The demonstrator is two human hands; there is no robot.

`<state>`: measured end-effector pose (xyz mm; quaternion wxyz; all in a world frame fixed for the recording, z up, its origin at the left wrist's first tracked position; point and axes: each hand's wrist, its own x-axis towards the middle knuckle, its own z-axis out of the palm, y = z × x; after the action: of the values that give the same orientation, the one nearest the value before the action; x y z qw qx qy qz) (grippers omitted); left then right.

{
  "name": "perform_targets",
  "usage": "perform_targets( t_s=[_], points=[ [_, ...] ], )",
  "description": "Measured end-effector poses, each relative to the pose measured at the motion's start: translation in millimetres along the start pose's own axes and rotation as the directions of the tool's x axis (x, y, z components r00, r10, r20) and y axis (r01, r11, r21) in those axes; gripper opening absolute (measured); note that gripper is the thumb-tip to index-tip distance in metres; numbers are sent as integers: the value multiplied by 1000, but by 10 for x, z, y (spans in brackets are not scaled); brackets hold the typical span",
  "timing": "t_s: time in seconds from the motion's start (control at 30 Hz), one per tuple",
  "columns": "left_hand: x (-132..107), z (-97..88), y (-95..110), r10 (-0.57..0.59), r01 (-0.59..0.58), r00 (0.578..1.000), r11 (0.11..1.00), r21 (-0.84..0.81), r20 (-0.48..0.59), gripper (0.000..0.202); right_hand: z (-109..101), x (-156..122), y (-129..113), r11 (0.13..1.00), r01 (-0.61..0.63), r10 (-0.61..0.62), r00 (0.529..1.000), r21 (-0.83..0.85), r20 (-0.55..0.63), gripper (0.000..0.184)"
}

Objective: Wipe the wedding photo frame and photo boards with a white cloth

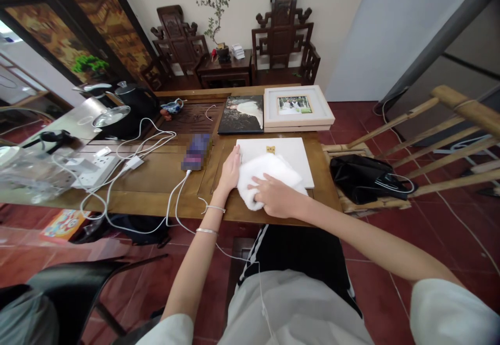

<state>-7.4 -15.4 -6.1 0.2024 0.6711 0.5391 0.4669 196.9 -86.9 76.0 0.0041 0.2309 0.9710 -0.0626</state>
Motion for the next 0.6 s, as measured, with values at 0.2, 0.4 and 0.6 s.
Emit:
perform_targets(
  t_s=[0.2,0.4,0.6],
  points=[
    [-11,21,19,38,-52,991,993,110,126,51,-82,-4,293,956,-292,292,956,25,-9,37],
    [12,29,-49,71,-91,986,987,134,150,39,-42,412,720,866,-495,500,856,68,-133,43],
    [22,17,-27,79,-101,985,984,144,151,35,-214,911,848,867,-432,471,872,247,-130,38]
  ],
)
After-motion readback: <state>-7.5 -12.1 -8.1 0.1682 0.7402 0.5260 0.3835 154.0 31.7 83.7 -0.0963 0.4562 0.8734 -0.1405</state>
